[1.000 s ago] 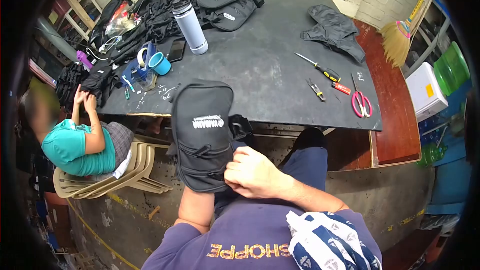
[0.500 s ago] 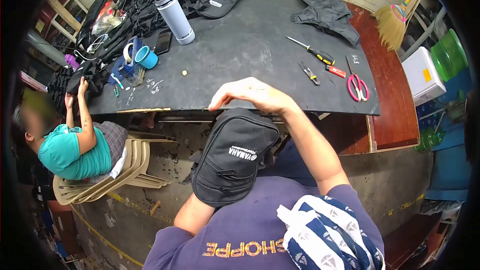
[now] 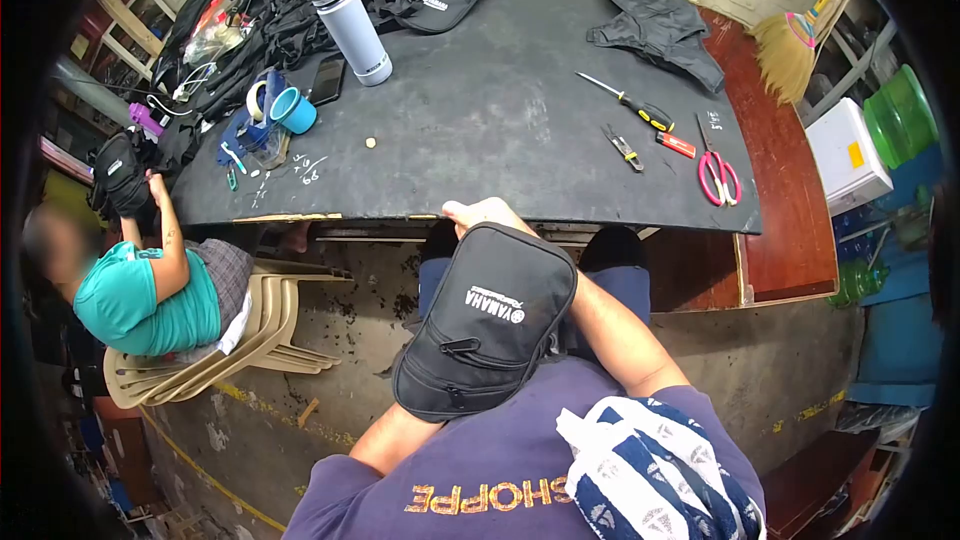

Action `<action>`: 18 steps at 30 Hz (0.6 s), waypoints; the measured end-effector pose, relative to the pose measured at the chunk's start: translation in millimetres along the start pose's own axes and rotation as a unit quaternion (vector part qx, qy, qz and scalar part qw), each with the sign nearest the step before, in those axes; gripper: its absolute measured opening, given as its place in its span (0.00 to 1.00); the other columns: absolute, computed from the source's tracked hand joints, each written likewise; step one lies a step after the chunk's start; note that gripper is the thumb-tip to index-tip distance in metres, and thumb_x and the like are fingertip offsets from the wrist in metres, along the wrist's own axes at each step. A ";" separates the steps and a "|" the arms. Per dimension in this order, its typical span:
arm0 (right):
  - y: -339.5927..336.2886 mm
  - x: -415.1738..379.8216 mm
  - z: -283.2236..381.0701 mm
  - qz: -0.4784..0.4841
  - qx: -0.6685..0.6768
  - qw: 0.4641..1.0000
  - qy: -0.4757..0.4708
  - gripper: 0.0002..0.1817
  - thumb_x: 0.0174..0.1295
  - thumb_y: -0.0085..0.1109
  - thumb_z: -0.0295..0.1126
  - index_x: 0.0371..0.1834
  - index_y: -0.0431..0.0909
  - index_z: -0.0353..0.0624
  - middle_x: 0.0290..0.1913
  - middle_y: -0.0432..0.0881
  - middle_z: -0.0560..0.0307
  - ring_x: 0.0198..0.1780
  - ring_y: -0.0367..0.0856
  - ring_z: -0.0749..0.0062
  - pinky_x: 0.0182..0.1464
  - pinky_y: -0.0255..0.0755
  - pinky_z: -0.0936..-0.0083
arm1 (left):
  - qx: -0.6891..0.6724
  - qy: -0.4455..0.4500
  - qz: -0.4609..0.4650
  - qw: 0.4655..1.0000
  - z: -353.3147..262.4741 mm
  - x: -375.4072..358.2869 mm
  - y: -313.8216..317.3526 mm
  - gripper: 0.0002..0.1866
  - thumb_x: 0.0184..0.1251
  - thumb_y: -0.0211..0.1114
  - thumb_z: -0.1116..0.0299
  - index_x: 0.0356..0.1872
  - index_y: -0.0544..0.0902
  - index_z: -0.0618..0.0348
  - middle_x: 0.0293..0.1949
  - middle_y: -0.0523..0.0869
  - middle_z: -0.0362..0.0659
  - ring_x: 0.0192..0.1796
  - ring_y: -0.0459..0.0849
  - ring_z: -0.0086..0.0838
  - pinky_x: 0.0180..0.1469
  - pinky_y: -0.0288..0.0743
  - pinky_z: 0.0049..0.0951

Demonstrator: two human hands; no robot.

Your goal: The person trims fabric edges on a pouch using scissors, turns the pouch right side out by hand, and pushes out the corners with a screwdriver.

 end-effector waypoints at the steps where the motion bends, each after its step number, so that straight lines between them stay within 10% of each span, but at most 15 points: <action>1: -0.5 -0.3 -3.6 -0.021 0.005 1.000 0.013 0.28 0.82 0.56 0.46 0.23 0.82 0.38 0.25 0.80 0.64 0.32 0.76 0.81 0.39 0.70 0.77 | -0.002 -0.002 0.002 1.000 1.4 2.8 1.1 0.24 0.78 0.60 0.66 0.71 0.75 0.61 0.64 0.83 0.50 0.66 0.80 0.45 0.74 0.71 0.43; 5: -35.4 12.0 1.4 -0.063 0.047 0.983 -0.165 0.23 0.81 0.56 0.46 0.36 0.86 0.38 0.34 0.87 0.61 0.38 0.81 0.80 0.44 0.77 0.72 | -0.004 -0.007 0.013 1.000 7.3 13.9 3.3 0.24 0.77 0.60 0.66 0.71 0.76 0.61 0.63 0.83 0.51 0.66 0.80 0.45 0.73 0.71 0.44; 18: -44.4 -91.8 68.7 -0.155 -0.121 0.957 -0.211 0.07 0.67 0.74 0.27 0.43 0.87 0.38 0.40 0.88 0.62 0.42 0.83 0.80 0.50 0.76 0.78 | -0.030 -0.010 0.041 0.999 18.6 6.5 13.4 0.23 0.76 0.61 0.66 0.69 0.77 0.60 0.62 0.82 0.52 0.64 0.81 0.47 0.73 0.71 0.44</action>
Point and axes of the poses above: each hand's wrist, its own x-axis towards the middle knuckle, its own y-axis out of the palm, z = x × y, the point moved 4 cm from there along x, towards the middle knuckle
